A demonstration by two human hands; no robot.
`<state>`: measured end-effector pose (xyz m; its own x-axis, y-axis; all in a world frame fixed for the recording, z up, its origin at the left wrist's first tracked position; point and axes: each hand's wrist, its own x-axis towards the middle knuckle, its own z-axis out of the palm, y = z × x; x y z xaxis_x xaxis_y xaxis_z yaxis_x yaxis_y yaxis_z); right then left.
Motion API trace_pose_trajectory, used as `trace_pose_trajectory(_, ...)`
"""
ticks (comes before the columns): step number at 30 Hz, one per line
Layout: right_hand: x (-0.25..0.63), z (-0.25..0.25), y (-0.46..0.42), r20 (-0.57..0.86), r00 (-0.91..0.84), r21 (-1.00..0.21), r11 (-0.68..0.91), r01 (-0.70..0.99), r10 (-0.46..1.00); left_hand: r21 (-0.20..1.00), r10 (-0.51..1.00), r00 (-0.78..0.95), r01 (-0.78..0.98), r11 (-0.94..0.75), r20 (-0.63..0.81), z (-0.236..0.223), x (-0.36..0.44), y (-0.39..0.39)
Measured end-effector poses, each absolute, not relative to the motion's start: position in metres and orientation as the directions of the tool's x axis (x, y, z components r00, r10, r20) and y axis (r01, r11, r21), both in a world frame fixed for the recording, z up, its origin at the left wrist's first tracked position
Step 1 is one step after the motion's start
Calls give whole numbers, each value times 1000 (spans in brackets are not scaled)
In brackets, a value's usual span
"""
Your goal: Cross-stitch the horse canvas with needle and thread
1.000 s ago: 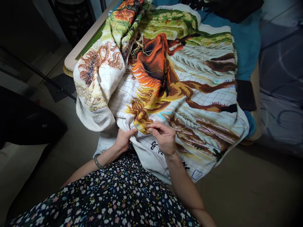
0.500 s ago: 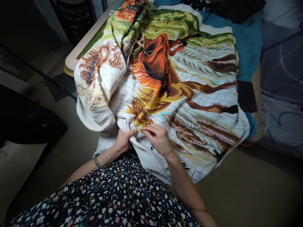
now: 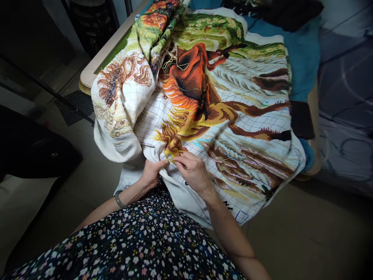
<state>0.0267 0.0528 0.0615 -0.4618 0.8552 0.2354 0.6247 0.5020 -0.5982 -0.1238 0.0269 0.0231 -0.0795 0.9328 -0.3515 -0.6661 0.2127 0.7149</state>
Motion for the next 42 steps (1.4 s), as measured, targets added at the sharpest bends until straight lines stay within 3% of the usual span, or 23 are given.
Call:
trace_pose_trajectory(5, 17, 61, 50, 256, -472, -484, 534, 693, 844, 725, 938, -80, -658, 204, -337, 27, -124, 27)
trace_pose_trajectory(13, 16, 55, 43, 184, -368, -679, 389, 622, 911, 690, 923, -58, -683, 241, -379, 26, -124, 25)
trace_pose_trajectory(22, 20, 55, 43, 136, -287, -747, 288, 599, 948, 626, 860, -62, -712, 317, -506, 27, -123, 25)
trace_pose_trajectory(28, 17, 51, 36, -29, -194, -923, 48, 381, 981, 650, 865, -76, -694, 311, -496, 26, -124, 27)
trace_pose_trajectory(32, 8, 43, 33, -157, -104, -967, -131, 220, 982, 655, 876, -69, -692, 303, -477, 24, -124, 27)
trace_pose_trajectory(34, 4, 43, 32, -140, -57, -970, -126, 207, 989, 657, 883, -69, -696, 291, -464, 25, -123, 27)
trace_pose_trajectory(37, 1, 53, 27, 23, 18, -954, 17, 298, 1000, 656, 882, -72, -697, 289, -465, 28, -122, 28)
trace_pose_trajectory(39, 0, 64, 16, 163, -50, -925, 170, 340, 985, 661, 877, -75, -689, 298, -475, 31, -121, 29)
trace_pose_trajectory(42, -6, 68, -3, 202, -543, -940, 317, 127, 815, 654, 877, -57, -690, 311, -477, 36, -123, 32)
